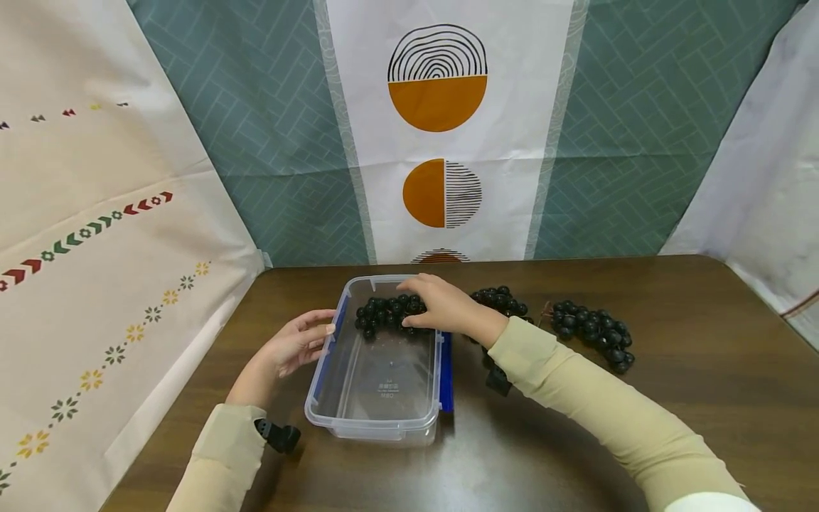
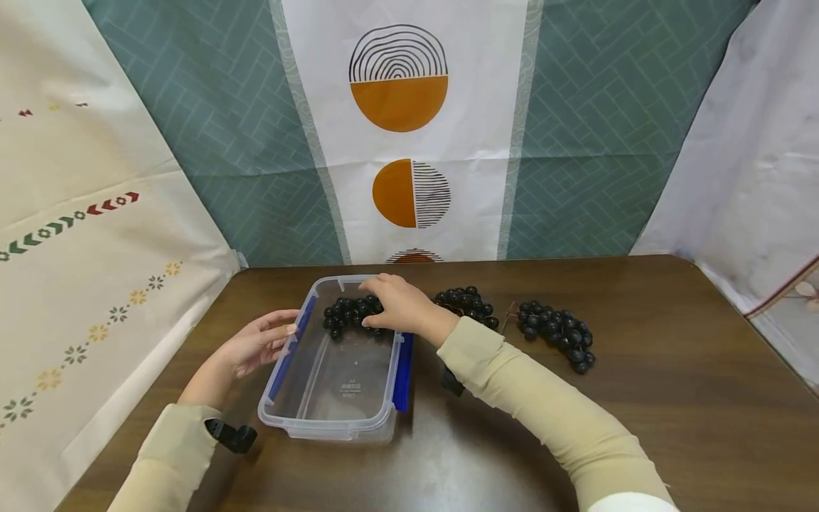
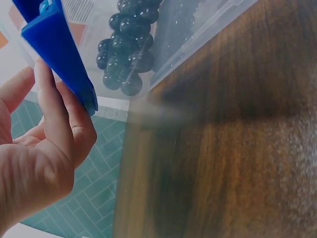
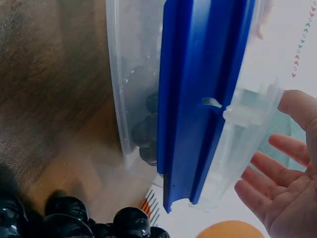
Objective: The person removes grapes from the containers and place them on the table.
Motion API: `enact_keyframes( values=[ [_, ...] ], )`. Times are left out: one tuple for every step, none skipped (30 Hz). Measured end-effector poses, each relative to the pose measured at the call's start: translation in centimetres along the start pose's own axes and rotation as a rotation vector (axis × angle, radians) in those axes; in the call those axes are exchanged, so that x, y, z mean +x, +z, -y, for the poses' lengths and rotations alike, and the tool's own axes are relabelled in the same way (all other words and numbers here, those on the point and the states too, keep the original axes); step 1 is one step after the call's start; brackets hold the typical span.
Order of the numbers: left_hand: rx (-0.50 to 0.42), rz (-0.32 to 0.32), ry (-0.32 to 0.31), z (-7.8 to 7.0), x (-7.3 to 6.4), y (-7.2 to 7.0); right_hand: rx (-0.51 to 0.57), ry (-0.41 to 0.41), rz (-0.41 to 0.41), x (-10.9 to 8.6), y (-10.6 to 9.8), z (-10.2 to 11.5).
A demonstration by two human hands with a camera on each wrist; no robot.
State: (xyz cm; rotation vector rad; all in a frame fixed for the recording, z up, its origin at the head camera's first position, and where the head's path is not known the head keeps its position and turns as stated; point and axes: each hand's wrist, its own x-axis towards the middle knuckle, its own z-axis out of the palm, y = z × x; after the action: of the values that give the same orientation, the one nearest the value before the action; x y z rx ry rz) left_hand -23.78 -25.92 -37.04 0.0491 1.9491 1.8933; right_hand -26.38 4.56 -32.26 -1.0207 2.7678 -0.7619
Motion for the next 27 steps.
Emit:
enact_keyframes(
  values=[
    [-0.003, -0.001, -0.001, 0.0, 0.0, 0.0, 0.0, 0.002, 0.0, 0.1, 0.1, 0.0],
    [-0.008, -0.001, 0.0, 0.0, 0.0, 0.0, 0.001, 0.003, -0.002, 0.3, 0.1, -0.1],
    [-0.014, 0.0, 0.001, 0.0, 0.0, 0.0, 0.002, 0.003, -0.005, 0.4, 0.2, -0.1],
    [-0.019, 0.0, 0.0, 0.0, 0.0, 0.0, 0.003, 0.004, -0.007, 0.5, 0.2, -0.2],
    [-0.022, 0.001, -0.001, 0.0, 0.0, -0.1, 0.001, 0.004, -0.007, 0.6, 0.3, -0.2],
    [-0.023, 0.001, -0.001, 0.0, 0.0, -0.1, -0.001, 0.003, -0.006, 0.7, 0.3, -0.2],
    [-0.022, -0.001, -0.002, 0.0, 0.0, -0.1, -0.004, 0.002, -0.004, 0.8, 0.4, -0.3],
    [-0.021, -0.001, -0.003, 0.0, 0.0, -0.1, -0.007, -0.001, -0.001, 0.9, 0.4, -0.3],
    [-0.019, -0.002, -0.004, 0.0, 0.0, 0.0, -0.009, 0.0, 0.003, 1.1, 0.5, -0.3],
    [-0.017, -0.004, -0.005, 0.0, 0.0, 0.0, -0.009, 0.002, 0.007, 1.2, 0.5, -0.3],
    [-0.015, -0.004, -0.005, 0.0, 0.0, 0.0, -0.007, 0.002, 0.01, 1.3, 0.6, -0.3],
    [-0.016, -0.004, -0.004, 0.0, 0.0, 0.0, -0.007, 0.006, 0.012, 1.5, 0.6, -0.3],
    [-0.016, -0.002, -0.004, 0.1, 0.0, 0.0, -0.002, 0.01, 0.014, 1.6, 0.7, -0.4],
    [-0.017, 0.002, -0.003, 0.1, 0.0, 0.0, 0.003, 0.013, 0.016, 1.7, 0.8, -0.4],
    [-0.016, 0.004, -0.001, 0.1, 0.0, 0.0, 0.011, 0.015, 0.018, 1.8, 0.9, -0.5],
    [-0.016, 0.006, 0.001, 0.2, 0.0, 0.0, 0.016, 0.016, 0.02, 1.9, 1.0, -0.5],
    [-0.015, 0.006, 0.001, 0.2, 0.0, 0.1, 0.021, 0.017, 0.025, 2.0, 1.1, -0.6],
    [-0.014, 0.008, 0.002, 0.2, 0.0, 0.1, 0.024, 0.02, 0.03, 2.1, 1.2, -0.7],
    [-0.012, 0.01, 0.002, 0.2, 0.0, 0.1, 0.03, 0.021, 0.035, 2.2, 1.4, -0.8],
    [-0.012, 0.01, 0.001, 0.2, 0.1, 0.1, 0.03, 0.021, 0.039, 2.3, 1.5, -0.9],
    [-0.013, 0.01, -0.001, 0.2, 0.1, 0.1, 0.032, 0.024, 0.043, 2.4, 1.6, -1.0],
    [-0.015, 0.009, -0.003, 0.2, 0.1, 0.1, 0.026, 0.026, 0.046, 2.5, 1.6, -1.0],
    [-0.018, 0.009, -0.004, 0.1, 0.1, 0.1, 0.023, 0.028, 0.048, 2.7, 1.7, -1.1],
    [-0.021, 0.008, -0.004, 0.1, 0.1, 0.0, 0.018, 0.027, 0.048, 2.8, 1.7, -1.2],
    [-0.023, 0.007, -0.004, 0.1, 0.1, 0.0, 0.009, 0.025, 0.047, 3.0, 1.7, -1.3],
    [-0.027, 0.005, -0.004, 0.1, 0.0, 0.0, 0.002, 0.025, 0.047, 3.1, 1.7, -1.3],
    [-0.03, 0.003, -0.005, 0.0, 0.0, 0.1, -0.002, 0.027, 0.048, 3.3, 1.7, -1.4]
  ],
)
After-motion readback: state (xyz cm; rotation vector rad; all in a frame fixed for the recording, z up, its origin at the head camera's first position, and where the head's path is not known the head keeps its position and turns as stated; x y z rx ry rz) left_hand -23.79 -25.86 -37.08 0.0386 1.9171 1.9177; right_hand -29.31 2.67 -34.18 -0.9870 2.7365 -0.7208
